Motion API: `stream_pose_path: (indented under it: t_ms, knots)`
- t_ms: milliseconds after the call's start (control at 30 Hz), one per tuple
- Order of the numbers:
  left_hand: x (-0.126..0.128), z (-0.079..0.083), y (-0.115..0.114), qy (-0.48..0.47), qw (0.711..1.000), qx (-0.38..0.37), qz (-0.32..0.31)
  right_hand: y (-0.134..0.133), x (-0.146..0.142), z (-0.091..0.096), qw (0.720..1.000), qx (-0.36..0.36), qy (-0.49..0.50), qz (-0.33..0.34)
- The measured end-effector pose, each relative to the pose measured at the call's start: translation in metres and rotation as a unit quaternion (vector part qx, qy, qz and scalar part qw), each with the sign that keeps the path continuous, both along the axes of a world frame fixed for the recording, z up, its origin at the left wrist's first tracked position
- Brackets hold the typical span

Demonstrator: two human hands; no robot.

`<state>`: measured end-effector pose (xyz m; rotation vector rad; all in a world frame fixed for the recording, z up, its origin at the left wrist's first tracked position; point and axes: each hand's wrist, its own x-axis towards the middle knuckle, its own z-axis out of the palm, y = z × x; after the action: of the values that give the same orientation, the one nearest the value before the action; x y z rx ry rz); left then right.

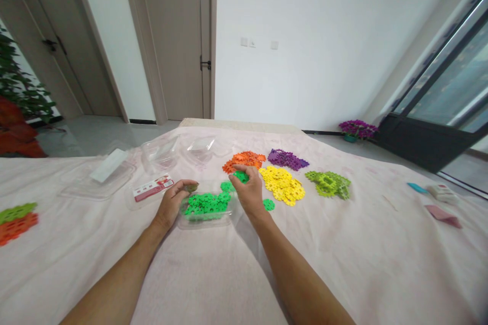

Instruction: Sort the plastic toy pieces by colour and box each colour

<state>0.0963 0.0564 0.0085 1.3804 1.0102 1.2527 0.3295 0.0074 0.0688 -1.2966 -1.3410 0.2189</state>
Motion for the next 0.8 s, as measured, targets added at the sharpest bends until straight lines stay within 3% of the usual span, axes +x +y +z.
stream_pose_path:
  t_ms: [133,233,300,467,667,800]
  knots:
    - [0.000,-0.001,0.001,-0.003,1.000,0.001,-0.002,0.000,-0.005,-0.006,0.994,-0.014,-0.036,0.101]
    - [0.000,0.001,-0.001,-0.002,1.000,-0.002,0.000,0.005,0.010,-0.012,0.996,-0.033,-0.065,0.054]
    - [0.001,0.004,-0.002,0.007,1.000,0.004,0.011,0.007,0.027,-0.015,0.988,-0.087,-0.129,0.014]
    - [0.002,0.010,-0.004,0.018,0.999,0.011,0.045,0.003,0.066,-0.013,0.919,-0.269,-0.287,-0.034]
    - [0.002,0.008,-0.003,0.016,0.999,0.006,0.050,-0.010,0.094,0.003,0.853,-0.385,-0.353,-0.013]
    - [0.001,0.008,-0.003,0.018,0.999,0.009,0.048,-0.014,0.102,0.011,0.834,-0.420,-0.357,-0.006]
